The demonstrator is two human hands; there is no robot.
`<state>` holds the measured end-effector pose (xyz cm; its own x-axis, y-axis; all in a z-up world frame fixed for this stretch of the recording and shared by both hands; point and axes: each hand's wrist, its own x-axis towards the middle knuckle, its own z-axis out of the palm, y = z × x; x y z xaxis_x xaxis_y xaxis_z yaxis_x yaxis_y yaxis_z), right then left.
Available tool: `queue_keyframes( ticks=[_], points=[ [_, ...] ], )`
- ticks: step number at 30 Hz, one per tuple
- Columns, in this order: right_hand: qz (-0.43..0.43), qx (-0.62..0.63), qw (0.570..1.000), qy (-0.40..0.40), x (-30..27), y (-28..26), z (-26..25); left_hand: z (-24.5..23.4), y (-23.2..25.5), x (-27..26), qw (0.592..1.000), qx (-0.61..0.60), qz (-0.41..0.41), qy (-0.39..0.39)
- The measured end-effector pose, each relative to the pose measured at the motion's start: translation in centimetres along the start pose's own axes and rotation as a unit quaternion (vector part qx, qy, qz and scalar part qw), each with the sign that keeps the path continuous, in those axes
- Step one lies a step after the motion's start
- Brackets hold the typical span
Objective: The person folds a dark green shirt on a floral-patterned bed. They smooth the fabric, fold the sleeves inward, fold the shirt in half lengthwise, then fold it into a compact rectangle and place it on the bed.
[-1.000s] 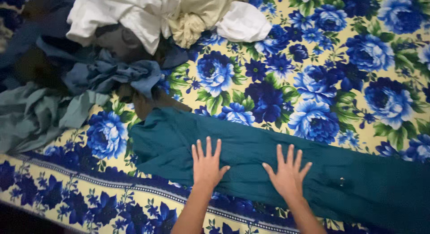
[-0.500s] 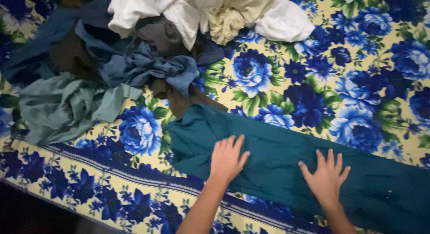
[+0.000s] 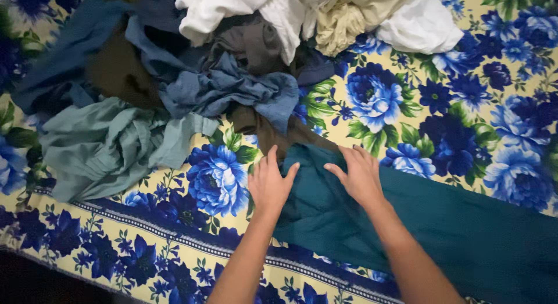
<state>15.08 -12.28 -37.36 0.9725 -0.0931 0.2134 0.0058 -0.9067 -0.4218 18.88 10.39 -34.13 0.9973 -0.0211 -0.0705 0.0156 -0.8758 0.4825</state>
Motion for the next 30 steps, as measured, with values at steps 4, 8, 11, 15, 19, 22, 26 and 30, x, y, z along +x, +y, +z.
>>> queue_keyframes(
  ticks=[4, 8, 11, 15, 19, 22, 26, 30],
  points=[
    [0.070, -0.049, 0.990, -0.110, 1.6, -1.2, 0.0, -0.4, -1.7, 0.1, 0.997, -0.060, -0.032, -0.049],
    [0.023, 0.025, 0.995, 0.093, 1.7, -1.8, -0.9, -1.4, -2.6, 0.4, 0.992, -0.118, 0.040, 0.024],
    [0.026, -0.015, 0.990, 0.135, 2.8, -1.9, -1.1, -1.4, -2.2, 1.3, 0.996, -0.087, 0.032, 0.014],
    [0.007, -0.068, 0.986, 0.152, 4.5, -1.4, 0.4, -1.0, -2.1, 2.1, 0.996, -0.079, 0.032, 0.027],
    [-0.026, -0.129, 0.987, 0.092, 5.7, -0.6, 1.9, -0.7, -2.3, 2.6, 0.996, -0.076, 0.029, 0.020],
    [0.009, -0.073, 0.991, 0.111, 4.9, -1.1, 2.3, -1.4, -3.3, 1.8, 0.993, -0.111, 0.023, 0.026],
    [0.026, 0.013, 0.988, 0.150, 1.5, -3.5, 0.7, -3.5, -4.4, -0.2, 0.983, -0.122, -0.115, -0.076],
    [0.051, 0.007, 0.993, 0.108, -5.2, -6.8, -1.0, -4.6, -4.1, -2.8, 0.970, -0.087, -0.146, -0.176]
  ],
)
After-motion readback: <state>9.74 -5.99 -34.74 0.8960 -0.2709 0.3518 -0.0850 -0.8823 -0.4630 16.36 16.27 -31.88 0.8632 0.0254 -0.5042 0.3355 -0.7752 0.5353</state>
